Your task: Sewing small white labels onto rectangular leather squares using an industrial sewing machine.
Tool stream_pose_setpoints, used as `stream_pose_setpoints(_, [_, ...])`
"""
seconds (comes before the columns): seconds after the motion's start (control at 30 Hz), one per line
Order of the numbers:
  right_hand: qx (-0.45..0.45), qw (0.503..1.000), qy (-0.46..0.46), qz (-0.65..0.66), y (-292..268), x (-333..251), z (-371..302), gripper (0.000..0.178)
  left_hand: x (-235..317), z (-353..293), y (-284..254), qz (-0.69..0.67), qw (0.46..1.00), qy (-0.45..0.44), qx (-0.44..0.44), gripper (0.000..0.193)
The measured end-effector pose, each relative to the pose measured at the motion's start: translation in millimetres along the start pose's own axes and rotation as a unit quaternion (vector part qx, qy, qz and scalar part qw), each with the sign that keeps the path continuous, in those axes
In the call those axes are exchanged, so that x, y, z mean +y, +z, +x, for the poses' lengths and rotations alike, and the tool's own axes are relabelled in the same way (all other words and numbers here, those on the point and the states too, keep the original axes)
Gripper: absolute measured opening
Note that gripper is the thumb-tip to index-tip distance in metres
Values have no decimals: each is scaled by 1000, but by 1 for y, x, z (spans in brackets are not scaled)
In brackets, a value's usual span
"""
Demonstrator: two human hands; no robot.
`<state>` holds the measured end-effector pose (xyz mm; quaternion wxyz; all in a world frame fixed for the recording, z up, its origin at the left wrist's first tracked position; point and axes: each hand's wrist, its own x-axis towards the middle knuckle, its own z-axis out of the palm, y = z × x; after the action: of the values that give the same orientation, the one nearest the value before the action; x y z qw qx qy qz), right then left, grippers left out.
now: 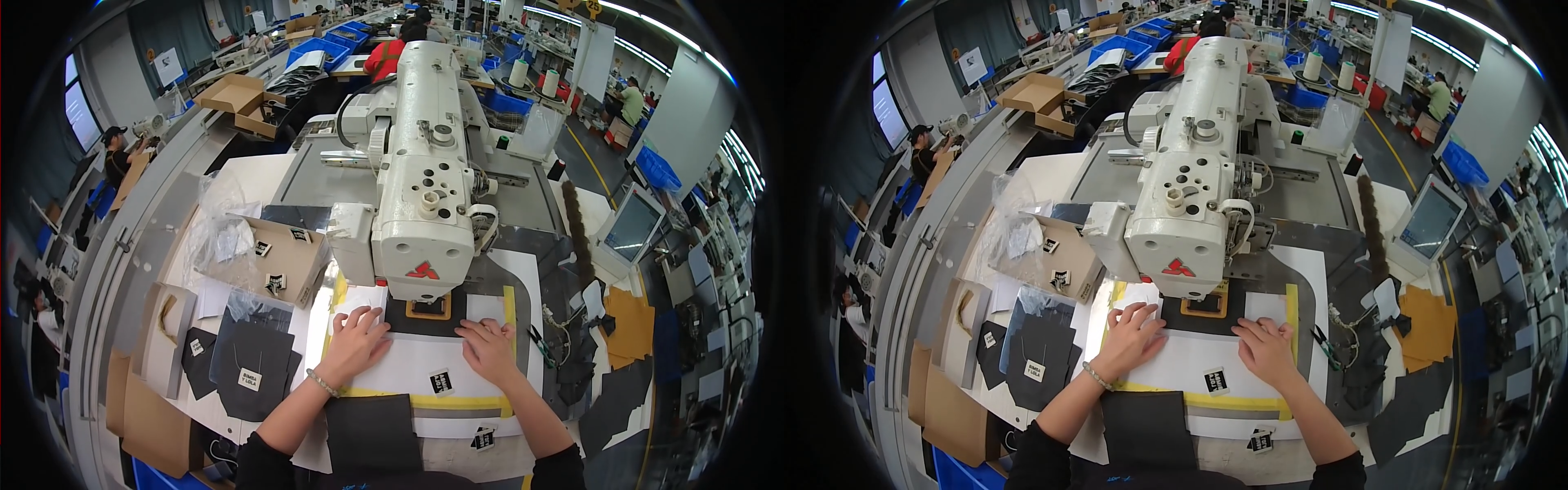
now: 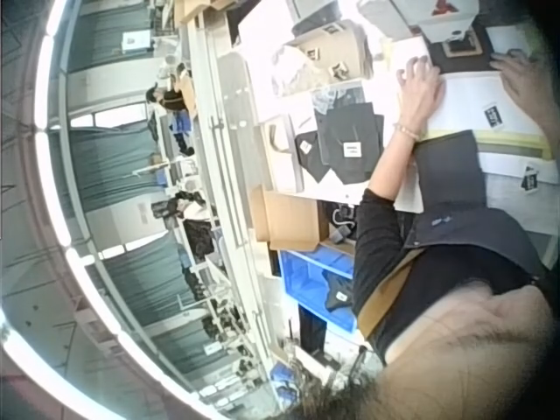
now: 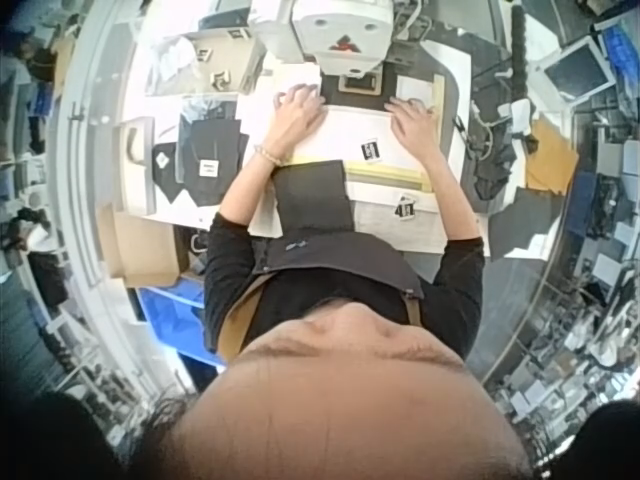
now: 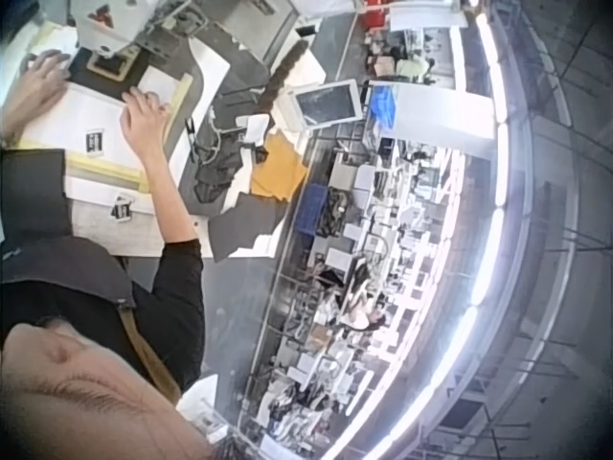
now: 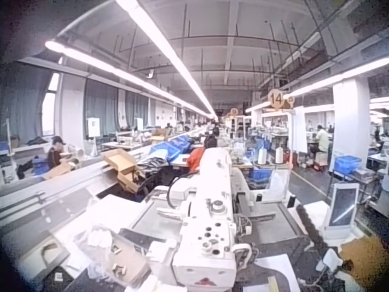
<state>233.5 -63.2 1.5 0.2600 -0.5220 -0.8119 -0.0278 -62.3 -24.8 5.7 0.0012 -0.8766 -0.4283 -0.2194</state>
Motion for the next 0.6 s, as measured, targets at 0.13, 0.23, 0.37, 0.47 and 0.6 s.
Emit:
stream_pose_setpoints(0.13, [6, 1000, -5, -4, 1, 1, -1, 26, 0, -1, 1, 0, 1000, -1, -3, 26])
stream_pose_setpoints(0.23, [3, 1000, -15, -9, 1, 3, -3, 26, 0, -1, 0, 0, 1000, -2, -6, 26])
stream_pose_setpoints(0.37, [-6, 1000, -22, -12, -1, 3, -4, 26, 2, -2, 2, -12, 1000, -5, -18, 24])
stream_pose_setpoints(0.47, [-3, 1000, -16, -8, -3, -1, -1, 27, 6, -2, 5, 5, 1000, 28, -5, 24])
stream_pose_setpoints(0.6, [2, 1000, -15, -12, -1, 0, -1, 30, 3, -7, 16, 38, 998, 48, -16, 26])
